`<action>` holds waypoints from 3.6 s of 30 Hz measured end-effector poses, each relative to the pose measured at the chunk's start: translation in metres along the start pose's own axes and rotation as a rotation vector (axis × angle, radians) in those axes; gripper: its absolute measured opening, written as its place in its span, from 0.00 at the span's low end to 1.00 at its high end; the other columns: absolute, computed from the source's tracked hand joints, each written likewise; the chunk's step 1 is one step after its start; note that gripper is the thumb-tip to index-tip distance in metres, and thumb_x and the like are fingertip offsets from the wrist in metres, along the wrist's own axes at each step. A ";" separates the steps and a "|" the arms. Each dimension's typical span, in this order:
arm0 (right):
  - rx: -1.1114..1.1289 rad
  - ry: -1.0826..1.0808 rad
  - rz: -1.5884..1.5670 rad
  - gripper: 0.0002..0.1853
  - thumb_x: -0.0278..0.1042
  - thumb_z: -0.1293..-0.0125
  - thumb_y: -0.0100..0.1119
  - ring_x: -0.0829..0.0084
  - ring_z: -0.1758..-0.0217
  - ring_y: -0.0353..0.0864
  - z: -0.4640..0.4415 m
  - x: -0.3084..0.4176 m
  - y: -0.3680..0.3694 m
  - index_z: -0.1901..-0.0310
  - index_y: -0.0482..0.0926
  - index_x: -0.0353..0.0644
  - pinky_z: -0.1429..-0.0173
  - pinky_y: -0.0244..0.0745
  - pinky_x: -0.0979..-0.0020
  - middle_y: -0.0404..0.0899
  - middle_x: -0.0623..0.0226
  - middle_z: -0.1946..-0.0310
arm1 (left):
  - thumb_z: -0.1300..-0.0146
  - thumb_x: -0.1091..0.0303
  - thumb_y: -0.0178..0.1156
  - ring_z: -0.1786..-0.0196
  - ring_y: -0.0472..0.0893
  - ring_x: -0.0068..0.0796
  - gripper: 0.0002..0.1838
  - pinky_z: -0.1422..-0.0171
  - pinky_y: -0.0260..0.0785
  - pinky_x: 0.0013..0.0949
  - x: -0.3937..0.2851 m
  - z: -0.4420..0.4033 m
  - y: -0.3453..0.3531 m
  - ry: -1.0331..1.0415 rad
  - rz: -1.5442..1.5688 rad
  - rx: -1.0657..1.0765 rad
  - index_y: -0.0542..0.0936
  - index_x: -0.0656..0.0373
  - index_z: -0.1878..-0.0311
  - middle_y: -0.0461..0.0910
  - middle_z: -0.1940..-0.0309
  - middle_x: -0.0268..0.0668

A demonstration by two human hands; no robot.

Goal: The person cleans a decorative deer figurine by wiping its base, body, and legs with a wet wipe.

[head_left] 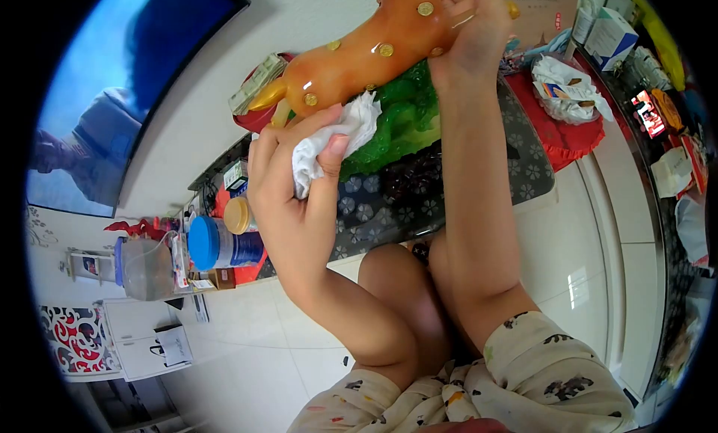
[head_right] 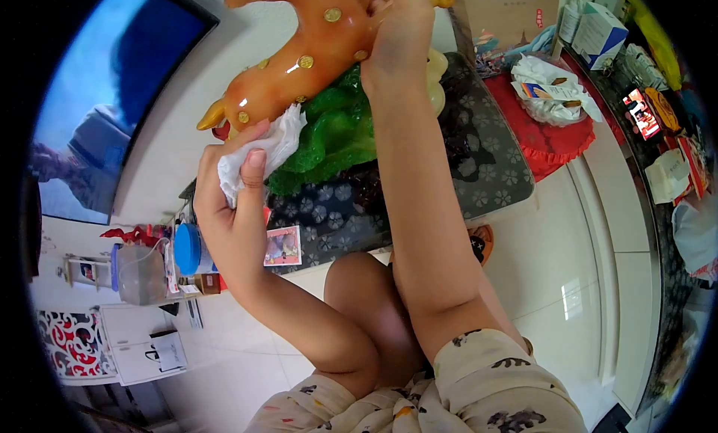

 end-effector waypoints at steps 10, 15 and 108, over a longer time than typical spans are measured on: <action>0.023 -0.005 -0.020 0.15 0.46 0.23 0.57 0.72 0.59 0.84 0.000 0.001 0.002 0.50 0.77 0.43 0.51 0.80 0.70 0.83 0.65 0.64 | 0.35 0.74 0.72 0.58 0.80 0.17 0.11 0.50 0.71 0.23 0.004 0.010 -0.002 -0.276 0.451 0.107 0.87 0.66 0.52 0.86 0.60 0.32; 0.013 -0.006 0.023 0.15 0.47 0.23 0.57 0.71 0.58 0.85 -0.001 0.000 -0.002 0.50 0.78 0.42 0.51 0.81 0.69 0.84 0.65 0.63 | 0.32 0.73 0.70 0.59 0.79 0.17 0.08 0.50 0.71 0.23 0.010 0.013 -0.004 -0.301 0.518 0.132 0.86 0.66 0.53 0.85 0.61 0.31; 0.102 -0.092 0.057 0.18 0.44 0.24 0.57 0.65 0.57 0.88 -0.001 0.009 0.010 0.45 0.78 0.36 0.52 0.85 0.67 0.87 0.56 0.57 | 0.43 0.88 0.54 0.41 0.80 0.40 0.27 0.32 0.68 0.35 -0.016 0.015 0.023 -0.076 -0.046 0.144 0.78 0.62 0.39 0.81 0.45 0.45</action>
Point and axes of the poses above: each hand's wrist, its own z-axis away from the middle knuckle, its own y-axis out of the palm, x = y × z, the point moved 9 cm from there along -z, towards the middle knuckle
